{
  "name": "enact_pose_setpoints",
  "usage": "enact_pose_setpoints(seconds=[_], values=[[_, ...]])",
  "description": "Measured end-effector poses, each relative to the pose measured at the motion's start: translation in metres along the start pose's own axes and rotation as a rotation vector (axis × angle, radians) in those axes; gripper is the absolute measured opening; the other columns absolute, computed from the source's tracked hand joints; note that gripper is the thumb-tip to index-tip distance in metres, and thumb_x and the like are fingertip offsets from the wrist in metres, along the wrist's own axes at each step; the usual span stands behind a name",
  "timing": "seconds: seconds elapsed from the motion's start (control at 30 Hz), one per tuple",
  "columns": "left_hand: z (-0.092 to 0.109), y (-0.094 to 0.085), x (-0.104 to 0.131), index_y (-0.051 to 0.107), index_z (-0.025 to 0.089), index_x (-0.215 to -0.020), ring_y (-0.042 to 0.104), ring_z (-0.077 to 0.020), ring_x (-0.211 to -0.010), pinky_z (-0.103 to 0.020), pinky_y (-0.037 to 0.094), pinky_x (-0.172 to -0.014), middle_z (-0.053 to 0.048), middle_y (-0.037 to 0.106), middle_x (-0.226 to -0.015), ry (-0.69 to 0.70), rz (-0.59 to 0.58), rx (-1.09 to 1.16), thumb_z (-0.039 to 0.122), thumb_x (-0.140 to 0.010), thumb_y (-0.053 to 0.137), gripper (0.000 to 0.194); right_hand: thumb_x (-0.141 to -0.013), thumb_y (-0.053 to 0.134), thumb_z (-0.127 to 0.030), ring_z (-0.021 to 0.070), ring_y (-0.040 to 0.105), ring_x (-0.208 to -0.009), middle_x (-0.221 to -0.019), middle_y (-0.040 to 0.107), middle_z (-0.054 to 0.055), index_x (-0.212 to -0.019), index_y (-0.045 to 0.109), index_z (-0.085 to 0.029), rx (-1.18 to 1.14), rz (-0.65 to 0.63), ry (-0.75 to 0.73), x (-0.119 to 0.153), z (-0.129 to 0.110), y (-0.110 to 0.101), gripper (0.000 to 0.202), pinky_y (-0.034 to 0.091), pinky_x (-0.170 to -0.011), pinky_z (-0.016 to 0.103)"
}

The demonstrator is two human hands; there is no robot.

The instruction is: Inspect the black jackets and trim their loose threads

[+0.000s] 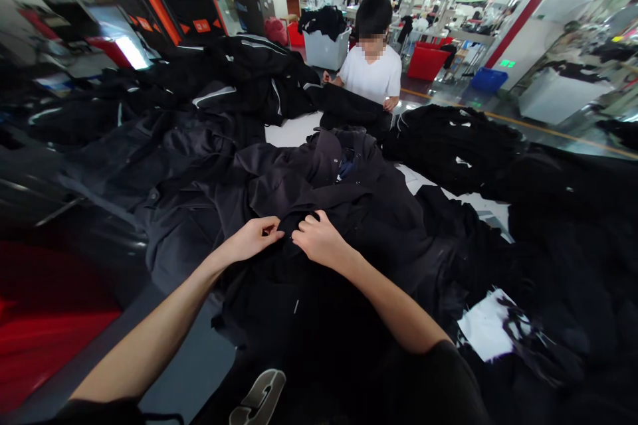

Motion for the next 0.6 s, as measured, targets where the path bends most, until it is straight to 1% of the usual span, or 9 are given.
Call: enact_pose_setpoints(seconds=[0.07, 0.17, 0.33, 0.47, 0.6], values=[[0.005, -0.001, -0.002, 0.045, 0.018, -0.068, 0.041, -0.0110, -0.064, -0.024, 0.034, -0.061, 0.004, 0.043, -0.067, 0.050, 0.014, 0.030, 0.033, -0.085, 0.053, 0.024, -0.099, 0.044, -0.026, 0.0226, 0.051, -0.092, -0.084, 0.062, 0.007, -0.088, 0.065, -0.017, 0.008, -0.003, 0.003, -0.003, 0.000, -0.001, 0.025, 0.029, -0.098, 0.044], [0.015, -0.004, -0.005, 0.046, 0.018, -0.069, 0.046, -0.0124, -0.070, -0.026, 0.038, -0.068, 0.003, 0.047, -0.072, 0.124, 0.069, 0.025, 0.028, -0.085, 0.052, 0.019, -0.099, 0.042, -0.023, 0.0235, 0.050, -0.093, -0.085, 0.062, 0.009, -0.088, 0.065, -0.016, 0.038, 0.003, 0.015, -0.008, 0.002, -0.004, 0.026, 0.028, -0.100, 0.045], [0.025, -0.005, -0.011, 0.042, 0.019, -0.068, 0.046, -0.0135, -0.068, -0.027, 0.038, -0.066, 0.002, 0.046, -0.071, 0.150, 0.150, -0.079, 0.022, -0.084, 0.051, 0.018, -0.096, 0.044, -0.018, 0.0233, 0.049, -0.089, -0.085, 0.062, 0.008, -0.089, 0.065, -0.016, 0.097, 0.020, 0.030, -0.014, 0.002, -0.007, 0.022, 0.028, -0.101, 0.047], [0.033, -0.005, -0.009, 0.040, 0.020, -0.069, 0.046, -0.0147, -0.069, -0.028, 0.037, -0.065, 0.002, 0.045, -0.070, 0.203, 0.183, -0.147, 0.021, -0.087, 0.050, 0.020, -0.098, 0.043, -0.022, 0.0226, 0.049, -0.089, -0.086, 0.062, 0.007, -0.087, 0.064, -0.017, 0.086, 0.040, 0.083, -0.014, 0.008, -0.004, 0.024, 0.030, -0.098, 0.044], [0.033, -0.004, -0.008, 0.041, 0.020, -0.071, 0.046, -0.0156, -0.071, -0.029, 0.038, -0.066, 0.001, 0.046, -0.072, 0.225, 0.183, -0.186, 0.021, -0.091, 0.049, 0.021, -0.100, 0.041, -0.026, 0.0218, 0.050, -0.090, -0.087, 0.063, 0.007, -0.087, 0.065, -0.017, 0.060, 0.060, 0.124, -0.012, 0.013, 0.002, 0.029, 0.030, -0.096, 0.042]])
Point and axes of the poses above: each hand's wrist, its own x-axis away from the middle knuckle, its own y-axis out of the palm, z = x × y, the point moved 9 cm from there along -x, towards the middle knuckle
